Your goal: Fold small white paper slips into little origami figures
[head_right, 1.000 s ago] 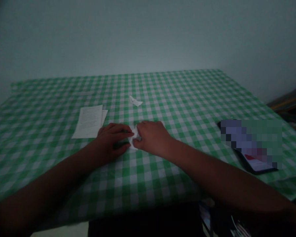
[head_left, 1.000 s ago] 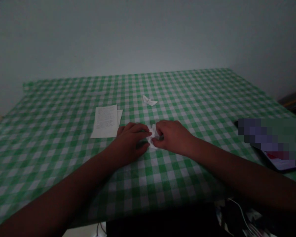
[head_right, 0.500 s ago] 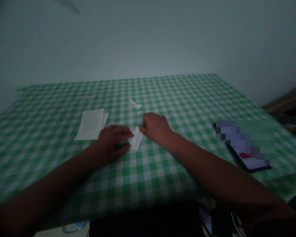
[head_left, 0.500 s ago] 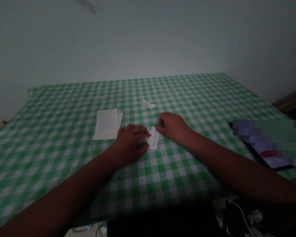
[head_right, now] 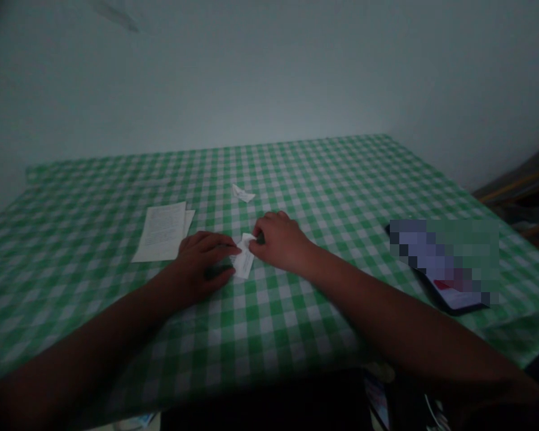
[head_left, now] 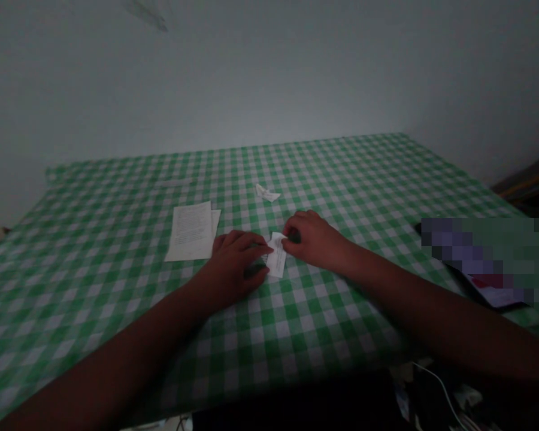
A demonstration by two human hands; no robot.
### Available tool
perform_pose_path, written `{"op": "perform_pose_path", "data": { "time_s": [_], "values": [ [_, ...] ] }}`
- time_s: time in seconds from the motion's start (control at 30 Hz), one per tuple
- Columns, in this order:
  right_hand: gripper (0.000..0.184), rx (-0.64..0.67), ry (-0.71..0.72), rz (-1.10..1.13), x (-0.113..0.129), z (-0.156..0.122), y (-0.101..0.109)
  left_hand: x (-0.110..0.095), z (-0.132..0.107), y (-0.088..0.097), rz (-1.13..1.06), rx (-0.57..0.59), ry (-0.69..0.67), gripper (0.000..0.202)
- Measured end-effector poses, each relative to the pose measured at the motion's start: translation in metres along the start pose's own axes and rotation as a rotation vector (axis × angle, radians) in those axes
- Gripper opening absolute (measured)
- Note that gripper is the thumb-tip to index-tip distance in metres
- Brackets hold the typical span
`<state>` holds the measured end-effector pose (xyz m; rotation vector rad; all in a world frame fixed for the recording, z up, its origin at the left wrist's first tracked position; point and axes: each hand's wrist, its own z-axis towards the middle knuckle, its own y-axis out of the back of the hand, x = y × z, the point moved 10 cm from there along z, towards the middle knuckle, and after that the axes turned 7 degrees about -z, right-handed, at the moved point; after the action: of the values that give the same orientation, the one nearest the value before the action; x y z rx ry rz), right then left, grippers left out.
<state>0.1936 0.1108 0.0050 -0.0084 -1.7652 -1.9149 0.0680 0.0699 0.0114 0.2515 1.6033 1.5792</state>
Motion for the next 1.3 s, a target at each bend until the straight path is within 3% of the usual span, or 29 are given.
{"op": "perform_pose_path", "data": {
  "time_s": [0.17, 0.3, 0.47, 0.57, 0.7, 0.97, 1.3],
  "values": [
    [0.005, -0.047, -0.019, 0.238, 0.002, -0.001, 0.007, -0.003, -0.001, 0.0, 0.001, -0.027, -0.057, 0.032],
    [0.011, -0.14, -0.042, 0.332, 0.003, -0.004, 0.02, -0.006, -0.002, 0.009, -0.018, -0.092, -0.091, 0.031],
    [0.018, -0.441, 0.043, 0.168, 0.012, -0.015, 0.055, -0.015, -0.005, 0.034, -0.098, -0.258, -0.157, 0.021],
    [0.02, -0.553, 0.136, 0.004, 0.026, -0.026, 0.069, -0.018, -0.008, 0.045, -0.122, -0.325, -0.167, 0.01],
    [0.013, -0.48, 0.223, -0.178, 0.045, -0.032, 0.064, -0.019, -0.01, 0.053, -0.126, -0.363, -0.145, 0.006],
    [0.016, -0.245, 0.431, -0.323, 0.085, -0.039, 0.019, -0.018, -0.011, 0.056, -0.112, -0.377, -0.109, 0.007],
    [0.018, -0.199, 0.489, -0.332, 0.097, -0.042, 0.006, -0.023, -0.008, 0.051, -0.124, -0.352, -0.126, 0.009]
  ]
}}
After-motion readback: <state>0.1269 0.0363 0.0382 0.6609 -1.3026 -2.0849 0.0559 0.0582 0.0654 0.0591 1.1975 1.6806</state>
